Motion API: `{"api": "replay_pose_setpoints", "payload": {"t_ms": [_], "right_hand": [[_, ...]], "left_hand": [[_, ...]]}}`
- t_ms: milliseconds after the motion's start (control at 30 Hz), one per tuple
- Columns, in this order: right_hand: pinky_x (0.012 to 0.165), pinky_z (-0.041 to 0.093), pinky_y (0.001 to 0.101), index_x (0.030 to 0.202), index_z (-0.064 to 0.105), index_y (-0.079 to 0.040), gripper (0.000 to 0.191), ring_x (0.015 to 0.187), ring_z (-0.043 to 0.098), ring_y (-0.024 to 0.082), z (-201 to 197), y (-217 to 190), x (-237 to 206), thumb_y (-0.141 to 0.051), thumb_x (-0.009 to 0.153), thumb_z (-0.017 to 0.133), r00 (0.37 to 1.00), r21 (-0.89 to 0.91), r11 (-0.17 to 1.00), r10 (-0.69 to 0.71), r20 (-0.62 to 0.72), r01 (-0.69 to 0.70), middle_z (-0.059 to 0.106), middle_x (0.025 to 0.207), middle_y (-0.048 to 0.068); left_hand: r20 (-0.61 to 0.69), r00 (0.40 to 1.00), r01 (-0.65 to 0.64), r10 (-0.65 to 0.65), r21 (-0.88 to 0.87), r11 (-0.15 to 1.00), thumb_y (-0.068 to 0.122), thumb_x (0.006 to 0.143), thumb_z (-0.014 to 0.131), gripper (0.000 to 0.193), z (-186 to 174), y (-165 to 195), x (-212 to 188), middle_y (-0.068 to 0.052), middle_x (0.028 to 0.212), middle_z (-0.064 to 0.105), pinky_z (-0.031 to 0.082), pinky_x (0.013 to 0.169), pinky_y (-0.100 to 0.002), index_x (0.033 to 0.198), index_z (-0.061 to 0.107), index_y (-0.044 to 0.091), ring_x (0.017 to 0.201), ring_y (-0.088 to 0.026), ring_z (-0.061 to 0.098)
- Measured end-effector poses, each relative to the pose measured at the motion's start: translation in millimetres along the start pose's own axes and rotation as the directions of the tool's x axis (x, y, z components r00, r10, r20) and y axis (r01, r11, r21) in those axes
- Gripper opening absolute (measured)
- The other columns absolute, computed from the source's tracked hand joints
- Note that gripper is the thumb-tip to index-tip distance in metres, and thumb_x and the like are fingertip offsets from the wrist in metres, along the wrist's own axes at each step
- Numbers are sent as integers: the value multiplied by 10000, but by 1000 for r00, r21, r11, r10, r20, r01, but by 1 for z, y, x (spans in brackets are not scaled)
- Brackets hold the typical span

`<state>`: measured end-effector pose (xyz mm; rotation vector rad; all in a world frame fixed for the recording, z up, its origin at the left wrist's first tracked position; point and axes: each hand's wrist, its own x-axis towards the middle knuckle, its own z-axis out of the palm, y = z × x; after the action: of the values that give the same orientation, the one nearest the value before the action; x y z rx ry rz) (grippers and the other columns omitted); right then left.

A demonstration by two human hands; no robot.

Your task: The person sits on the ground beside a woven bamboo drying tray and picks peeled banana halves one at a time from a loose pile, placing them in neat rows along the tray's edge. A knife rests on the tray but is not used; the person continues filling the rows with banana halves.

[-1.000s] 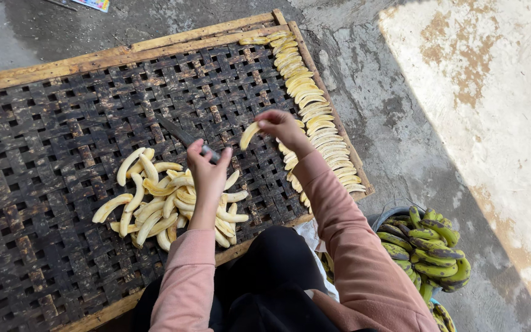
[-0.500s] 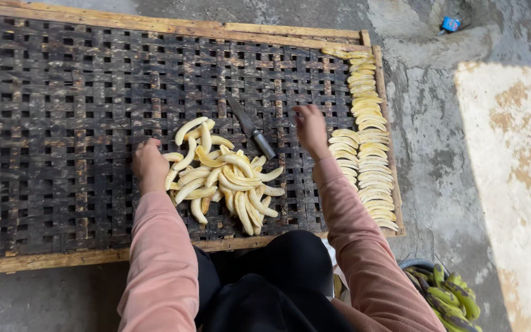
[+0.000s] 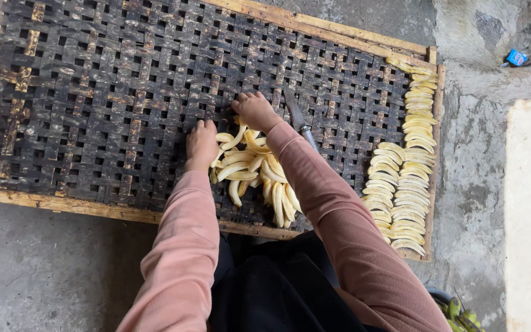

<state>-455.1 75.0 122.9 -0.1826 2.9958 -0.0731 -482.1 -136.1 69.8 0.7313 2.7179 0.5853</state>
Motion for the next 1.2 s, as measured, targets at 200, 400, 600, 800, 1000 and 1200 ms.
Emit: {"api": "replay_pose_setpoints", "payload": {"t_ms": [200,400,600,800,1000,1200], "right_hand": [[903,568,417,1083,693,-101,153,1016,696,286,-23,-16,-13,-147,942,733,942,553,833,197,-272,-14,706,1062,79],[773,617,348,1073,687,-60,97,868,704,176,-47,-5,-70,-97,987,713,824,927,-354,557,99,128,710,963,61],[824,635,348,1109,670,-42,160,919,736,207,-22,90,-206,-55,954,705,742,733,-654,583,330,188,720,1043,90],[884,657,359,1100,667,-13,169,969,753,217,-10,214,-349,9,934,689,512,944,-316,829,228,92,739,1075,112],[812,614,331,1048,738,3,148,942,738,183,-3,302,-398,36,917,679,460,993,5,887,49,-116,775,1061,90],[785,594,324,989,801,-83,133,901,760,208,11,349,-406,-47,876,740,491,737,345,871,-20,-581,800,984,111]], "left_hand": [[152,987,104,-62,-289,952,322,929,745,500,-4,-24,-2,-214,1278,677,528,984,-516,1319,559,71,1179,-397,648],[262,946,207,-191,-34,978,517,772,863,840,-19,27,-27,-230,1389,562,525,977,-512,1354,518,19,1237,-410,586],[328,887,333,-325,33,942,492,773,884,799,-3,58,-24,-201,1447,535,464,1072,-497,1368,570,61,1334,-402,512],[351,882,334,-315,9,943,382,809,849,682,21,86,-8,-222,1310,655,526,988,-518,1366,572,102,1215,-415,627],[277,961,110,-12,-339,934,299,852,802,535,32,102,15,-232,1197,714,533,951,-465,1294,630,51,1133,-387,691],[246,968,188,-52,-573,798,224,937,754,466,-5,142,42,-152,1177,710,529,870,-403,1301,582,-10,1017,-249,683]]}}
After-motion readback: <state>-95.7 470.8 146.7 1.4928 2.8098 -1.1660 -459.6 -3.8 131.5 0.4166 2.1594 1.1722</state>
